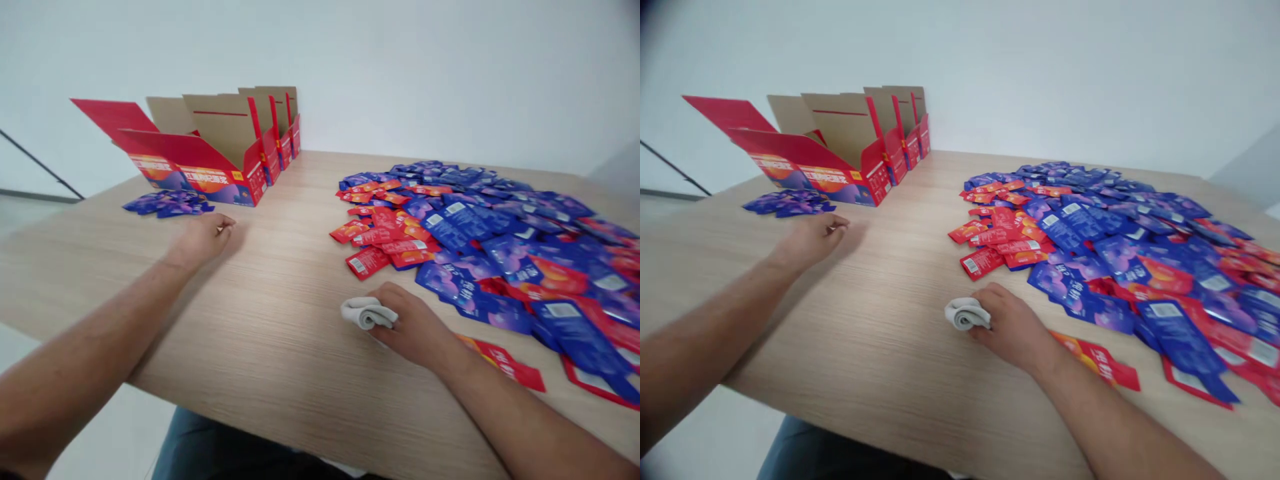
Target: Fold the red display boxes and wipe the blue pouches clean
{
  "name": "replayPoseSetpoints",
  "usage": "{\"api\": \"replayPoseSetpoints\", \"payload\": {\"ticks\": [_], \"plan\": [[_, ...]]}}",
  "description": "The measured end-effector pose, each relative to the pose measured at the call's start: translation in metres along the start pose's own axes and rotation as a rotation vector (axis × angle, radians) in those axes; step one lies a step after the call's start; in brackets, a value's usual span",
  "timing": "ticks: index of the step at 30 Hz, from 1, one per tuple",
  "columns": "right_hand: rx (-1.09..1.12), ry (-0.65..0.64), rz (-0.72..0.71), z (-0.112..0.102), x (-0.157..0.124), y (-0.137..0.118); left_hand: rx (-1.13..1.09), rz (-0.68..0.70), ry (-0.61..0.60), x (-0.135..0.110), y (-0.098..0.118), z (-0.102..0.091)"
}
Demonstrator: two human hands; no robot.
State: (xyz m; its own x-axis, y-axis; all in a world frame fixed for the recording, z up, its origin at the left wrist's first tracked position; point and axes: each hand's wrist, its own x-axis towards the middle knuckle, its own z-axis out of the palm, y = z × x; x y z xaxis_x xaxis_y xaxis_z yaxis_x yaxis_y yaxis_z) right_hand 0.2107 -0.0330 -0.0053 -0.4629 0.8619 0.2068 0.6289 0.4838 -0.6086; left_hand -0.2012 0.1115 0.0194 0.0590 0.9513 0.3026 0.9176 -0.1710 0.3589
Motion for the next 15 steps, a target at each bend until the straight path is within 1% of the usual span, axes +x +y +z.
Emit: {"api": "replayPoseSetpoints", "payload": {"ticks": [1,3,6,8,11,15], "plan": [[-0.006,-0.021,-0.009,0.001,0.000,-0.001,-0.020,0.028,-0.038,-0.005,0.019,0.006],[-0.018,-0.062,-0.041,0.003,0.000,-0.003,-0.041,0.074,-0.158,-0.015,0.059,0.019],[-0.034,-0.121,-0.119,0.007,0.000,-0.004,-0.150,0.257,-0.252,-0.029,0.122,0.036],[-0.040,-0.143,-0.137,0.008,0.000,-0.004,-0.183,0.364,-0.314,-0.035,0.163,0.045],[-0.051,-0.146,-0.147,0.009,0.000,-0.006,-0.143,0.530,-0.375,-0.035,0.219,0.056],[-0.086,-0.137,-0.154,0.007,0.000,-0.007,-0.075,0.802,-0.446,-0.021,0.284,0.073]]}}
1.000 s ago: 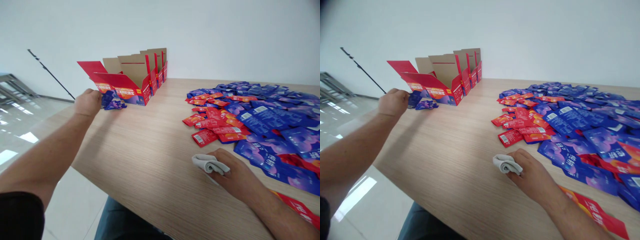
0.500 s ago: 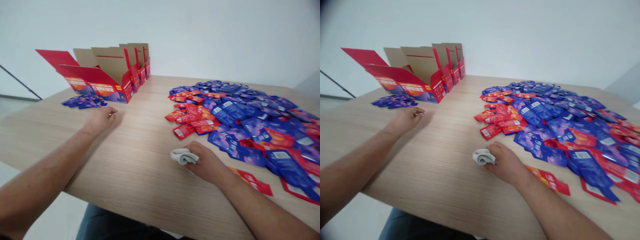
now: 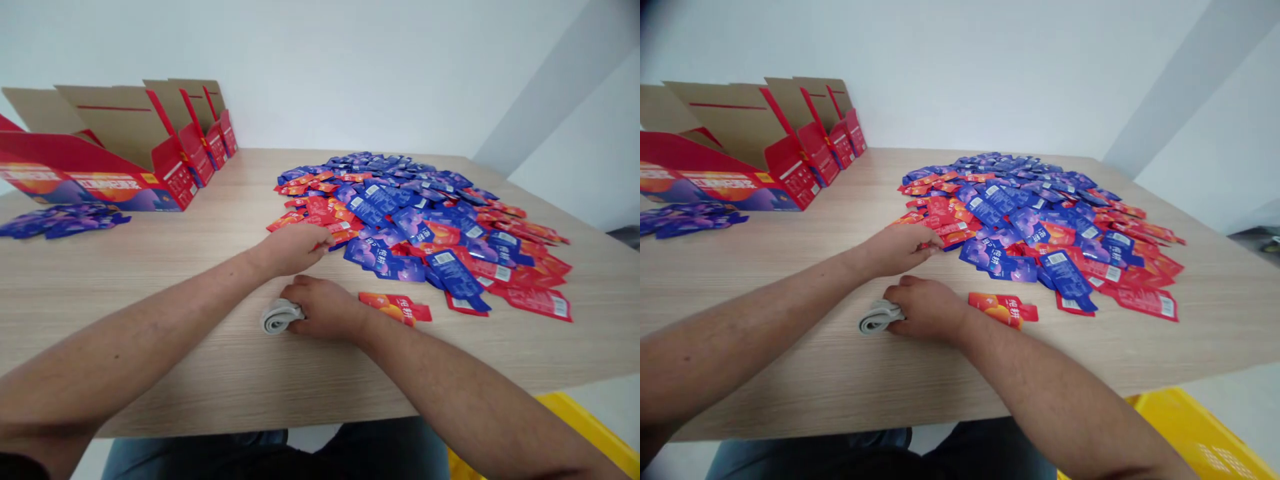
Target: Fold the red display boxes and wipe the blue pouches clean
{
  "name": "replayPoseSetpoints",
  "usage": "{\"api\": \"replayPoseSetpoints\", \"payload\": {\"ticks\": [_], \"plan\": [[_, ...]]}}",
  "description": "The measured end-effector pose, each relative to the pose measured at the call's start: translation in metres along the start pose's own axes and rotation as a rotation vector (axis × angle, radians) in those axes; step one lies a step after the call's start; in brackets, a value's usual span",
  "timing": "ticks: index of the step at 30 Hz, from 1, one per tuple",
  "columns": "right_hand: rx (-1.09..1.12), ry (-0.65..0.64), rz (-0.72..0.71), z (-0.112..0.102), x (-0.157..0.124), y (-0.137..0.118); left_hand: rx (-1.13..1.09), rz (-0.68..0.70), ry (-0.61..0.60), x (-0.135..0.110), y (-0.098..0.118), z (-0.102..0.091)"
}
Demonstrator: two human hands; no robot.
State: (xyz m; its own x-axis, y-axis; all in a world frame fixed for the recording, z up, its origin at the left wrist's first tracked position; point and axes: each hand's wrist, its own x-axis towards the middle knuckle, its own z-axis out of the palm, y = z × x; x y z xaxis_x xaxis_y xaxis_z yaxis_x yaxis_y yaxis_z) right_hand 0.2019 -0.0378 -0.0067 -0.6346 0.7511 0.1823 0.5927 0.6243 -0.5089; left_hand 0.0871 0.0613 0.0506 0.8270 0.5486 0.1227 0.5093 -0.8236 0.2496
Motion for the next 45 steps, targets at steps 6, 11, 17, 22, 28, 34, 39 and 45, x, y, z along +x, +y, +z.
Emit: {"api": "replayPoseSetpoints", "payload": {"ticks": [6,11,17,22,28,34,39,45], "plan": [[-0.043,0.001,-0.001,0.001,0.001,0.002,0.197,0.266,-0.188,0.079,0.028,0.025],[-0.076,-0.019,-0.058,-0.001,0.003,0.002,0.387,0.303,-0.269,0.112,0.036,0.047],[-0.108,-0.033,-0.074,-0.003,0.004,0.000,0.390,0.228,-0.252,0.118,0.041,0.038],[-0.128,-0.018,-0.059,-0.002,0.003,0.000,0.256,0.160,-0.291,0.096,0.041,0.027],[-0.114,-0.038,0.003,-0.005,0.001,-0.003,0.001,-0.102,0.049,0.038,0.007,0.018],[-0.071,-0.024,-0.042,-0.006,-0.003,-0.006,-0.619,-0.542,0.444,-0.042,-0.029,0.013],[-0.008,0.089,-0.098,-0.012,-0.006,-0.012,-1.092,-0.658,0.497,-0.084,-0.035,0.037],[-0.106,0.317,0.005,-0.022,-0.006,0.003,-1.048,-0.558,0.389,-0.084,-0.028,0.052]]}}
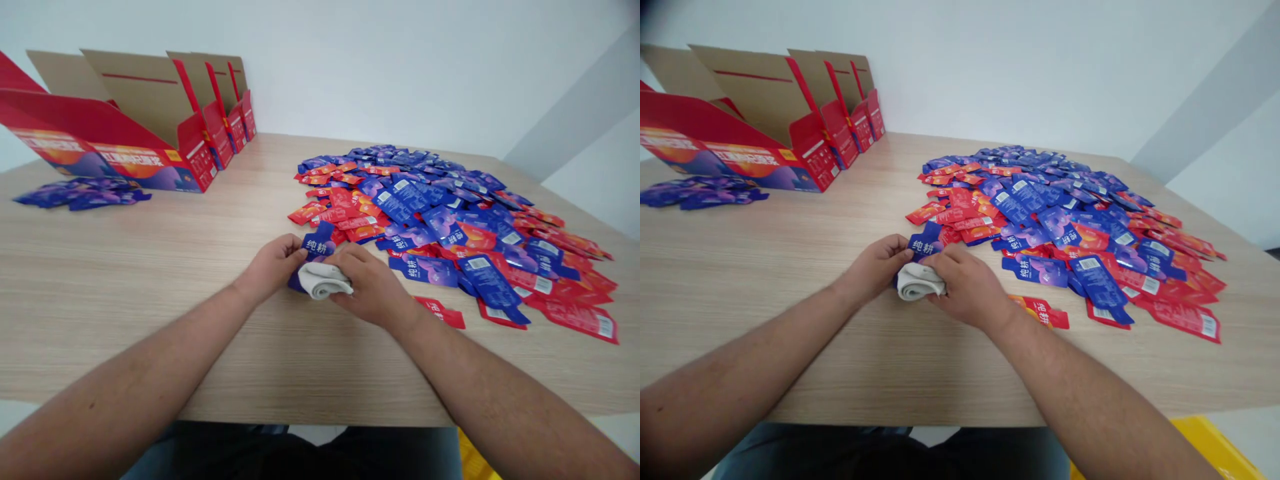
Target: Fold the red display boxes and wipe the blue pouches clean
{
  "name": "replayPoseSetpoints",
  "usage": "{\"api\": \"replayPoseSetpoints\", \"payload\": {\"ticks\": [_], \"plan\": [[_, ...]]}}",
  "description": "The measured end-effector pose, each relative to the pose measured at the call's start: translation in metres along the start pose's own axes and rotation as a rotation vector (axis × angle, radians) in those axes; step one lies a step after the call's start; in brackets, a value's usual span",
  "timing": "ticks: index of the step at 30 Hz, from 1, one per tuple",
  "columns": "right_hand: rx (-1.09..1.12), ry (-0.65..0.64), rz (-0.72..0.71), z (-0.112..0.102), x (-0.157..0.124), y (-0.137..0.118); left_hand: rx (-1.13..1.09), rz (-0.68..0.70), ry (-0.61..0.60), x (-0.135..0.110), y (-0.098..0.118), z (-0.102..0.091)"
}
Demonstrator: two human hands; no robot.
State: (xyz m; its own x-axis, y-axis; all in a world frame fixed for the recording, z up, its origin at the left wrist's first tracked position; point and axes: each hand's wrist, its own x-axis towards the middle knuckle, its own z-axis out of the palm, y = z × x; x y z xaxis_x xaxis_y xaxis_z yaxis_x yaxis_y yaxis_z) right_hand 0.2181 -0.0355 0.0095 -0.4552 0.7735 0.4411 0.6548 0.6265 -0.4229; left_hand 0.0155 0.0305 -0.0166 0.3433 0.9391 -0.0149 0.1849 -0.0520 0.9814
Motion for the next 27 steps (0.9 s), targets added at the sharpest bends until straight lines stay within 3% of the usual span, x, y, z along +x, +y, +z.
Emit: {"api": "replayPoseSetpoints", "payload": {"ticks": [3,8,13,18,22,27], "plan": [[-0.068,0.050,0.065,-0.001,0.003,0.013,0.101,0.069,-0.102,0.000,0.001,0.003],[-0.084,0.135,0.089,0.001,0.004,0.014,-0.085,0.033,-0.190,-0.005,0.000,0.005],[-0.002,-0.114,0.015,0.005,0.000,0.002,-0.333,-0.115,-0.211,-0.007,0.000,0.009],[-0.088,0.082,0.113,0.003,0.000,0.007,-0.410,-0.184,-0.173,-0.007,0.004,0.010],[-0.003,-0.035,0.055,0.002,0.001,0.009,-0.417,-0.175,-0.214,-0.009,0.006,0.010],[-0.107,0.146,0.169,0.000,0.003,0.015,-0.389,-0.153,-0.212,-0.010,0.006,0.010]]}}
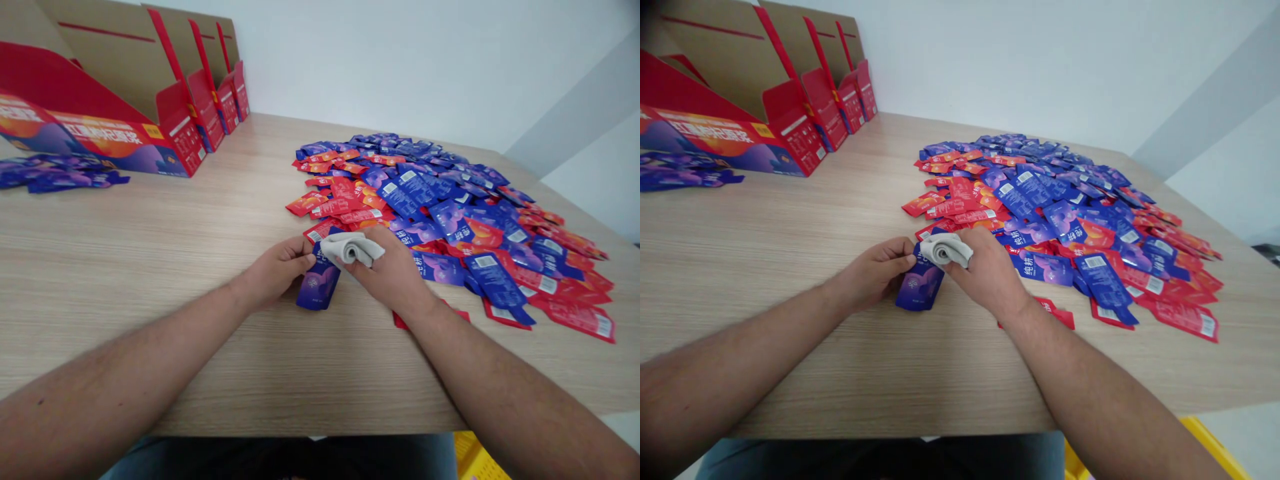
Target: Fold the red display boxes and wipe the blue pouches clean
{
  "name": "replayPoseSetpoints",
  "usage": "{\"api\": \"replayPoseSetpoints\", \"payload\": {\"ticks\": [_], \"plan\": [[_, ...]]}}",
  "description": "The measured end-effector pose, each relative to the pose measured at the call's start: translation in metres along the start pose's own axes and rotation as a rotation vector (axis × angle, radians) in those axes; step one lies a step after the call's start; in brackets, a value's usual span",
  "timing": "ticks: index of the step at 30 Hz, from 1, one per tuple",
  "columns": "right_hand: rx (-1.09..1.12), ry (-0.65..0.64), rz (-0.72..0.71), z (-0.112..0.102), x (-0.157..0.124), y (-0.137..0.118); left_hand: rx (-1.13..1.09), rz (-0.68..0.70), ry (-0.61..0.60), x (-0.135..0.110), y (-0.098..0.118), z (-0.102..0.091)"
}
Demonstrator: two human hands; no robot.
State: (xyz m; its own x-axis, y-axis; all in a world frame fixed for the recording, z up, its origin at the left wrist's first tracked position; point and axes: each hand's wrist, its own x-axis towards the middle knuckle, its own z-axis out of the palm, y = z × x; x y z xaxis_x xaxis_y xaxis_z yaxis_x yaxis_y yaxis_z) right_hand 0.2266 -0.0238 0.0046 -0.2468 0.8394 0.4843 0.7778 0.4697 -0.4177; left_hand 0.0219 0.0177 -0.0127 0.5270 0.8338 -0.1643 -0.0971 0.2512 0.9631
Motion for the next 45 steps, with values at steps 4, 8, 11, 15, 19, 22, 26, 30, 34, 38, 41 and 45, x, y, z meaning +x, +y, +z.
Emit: {"api": "replayPoseSetpoints", "payload": {"ticks": [4,8,11,15,19,22,26,30,34,38,41,45], "plan": [[0.059,-0.086,-0.049,0.000,0.002,0.002,0.046,0.063,-0.045,-0.001,-0.001,-0.001],[0.044,0.065,0.091,0.000,0.004,0.004,0.128,0.115,-0.072,-0.002,-0.001,-0.005],[0.092,0.003,0.080,0.003,0.004,0.005,0.203,0.145,-0.088,-0.001,0.000,-0.007],[0.067,-0.016,0.060,0.004,0.004,0.006,0.227,0.134,-0.055,-0.002,0.000,-0.007],[0.068,0.036,0.112,0.003,0.005,0.005,0.234,0.094,-0.056,-0.003,0.002,-0.006],[0.137,-0.072,0.013,0.005,0.002,0.002,0.269,0.117,-0.091,-0.002,0.003,-0.006],[0.100,-0.010,0.118,0.007,0.002,0.003,0.228,0.076,-0.042,-0.001,0.003,-0.007],[0.144,-0.050,0.081,0.008,0.002,0.003,0.261,0.107,-0.046,-0.001,0.001,-0.008],[0.143,-0.030,0.099,0.009,0.002,0.004,0.254,0.100,-0.054,0.000,0.000,-0.009],[0.134,-0.015,0.105,0.009,0.003,0.005,0.247,0.095,-0.041,-0.001,0.001,-0.009],[0.156,-0.050,0.047,0.010,0.002,0.005,0.285,0.110,-0.050,-0.001,0.001,-0.009],[0.113,-0.009,0.157,0.011,0.003,0.006,0.217,0.070,-0.035,-0.001,0.002,-0.008]]}}
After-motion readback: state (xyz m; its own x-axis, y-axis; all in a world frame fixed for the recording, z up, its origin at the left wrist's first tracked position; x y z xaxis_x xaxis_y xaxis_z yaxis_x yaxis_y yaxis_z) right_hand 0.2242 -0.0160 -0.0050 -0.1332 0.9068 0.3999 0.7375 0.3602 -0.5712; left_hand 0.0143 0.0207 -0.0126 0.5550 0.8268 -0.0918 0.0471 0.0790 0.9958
